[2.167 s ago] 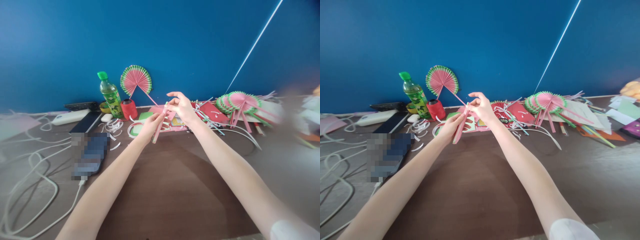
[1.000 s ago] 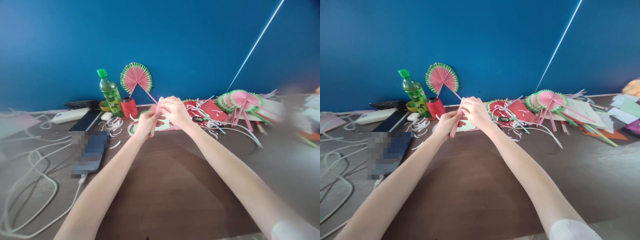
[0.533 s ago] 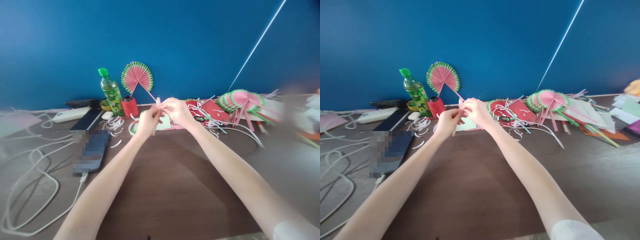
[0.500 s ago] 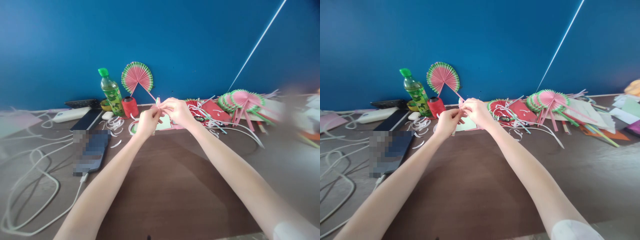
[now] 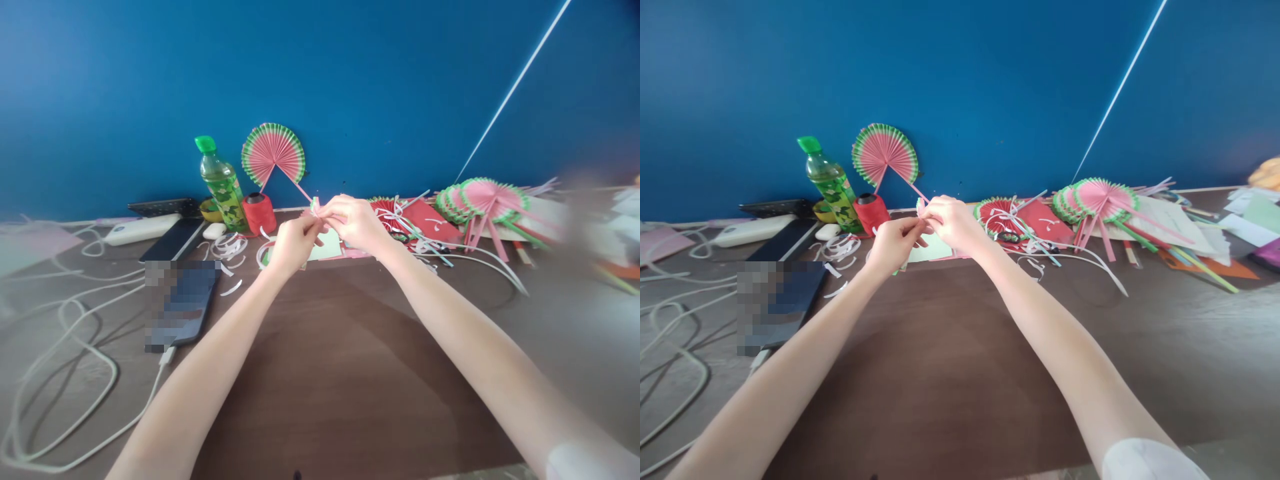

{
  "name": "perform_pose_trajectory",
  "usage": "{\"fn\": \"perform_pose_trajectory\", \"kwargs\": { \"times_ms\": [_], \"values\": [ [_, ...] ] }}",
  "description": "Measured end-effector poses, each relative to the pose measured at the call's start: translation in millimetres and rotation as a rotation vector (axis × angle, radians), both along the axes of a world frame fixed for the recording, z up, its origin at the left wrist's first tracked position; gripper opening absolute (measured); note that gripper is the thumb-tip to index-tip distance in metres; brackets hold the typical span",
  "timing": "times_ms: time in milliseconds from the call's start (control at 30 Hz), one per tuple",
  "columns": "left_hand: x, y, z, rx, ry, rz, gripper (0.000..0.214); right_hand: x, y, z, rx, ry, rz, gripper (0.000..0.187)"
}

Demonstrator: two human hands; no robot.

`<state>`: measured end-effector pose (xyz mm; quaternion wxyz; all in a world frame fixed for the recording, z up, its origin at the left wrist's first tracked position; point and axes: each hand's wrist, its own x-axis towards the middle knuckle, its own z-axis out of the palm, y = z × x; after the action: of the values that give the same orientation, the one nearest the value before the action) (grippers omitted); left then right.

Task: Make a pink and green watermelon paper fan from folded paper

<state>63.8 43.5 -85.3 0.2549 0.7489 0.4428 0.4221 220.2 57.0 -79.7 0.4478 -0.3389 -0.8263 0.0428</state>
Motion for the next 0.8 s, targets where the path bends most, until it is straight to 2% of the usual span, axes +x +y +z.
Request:
{"fn": "perform_pose_trajectory", "kwargs": {
  "times_ms": [133, 533, 800],
  "values": [
    [-1.1, 0.3, 0.8, -0.021, -0.018, -0.021, 0.022, 0.7, -0.7, 1.0, -0.041, 0.004, 0.000, 0.017],
    [-1.3, -0.9, 2.8, -0.061, -0.062, -0.017, 0.019, -1.1, -1.7, 0.7, -0.032, 0.016, -0.003, 0.017],
    [-1.3, 1.6, 0.0, -0.050, 0.003, -0.014, 0.022, -0.5, -4.6, 3.6, -0.082, 0.035, 0.016, 0.018]
  ]
}}
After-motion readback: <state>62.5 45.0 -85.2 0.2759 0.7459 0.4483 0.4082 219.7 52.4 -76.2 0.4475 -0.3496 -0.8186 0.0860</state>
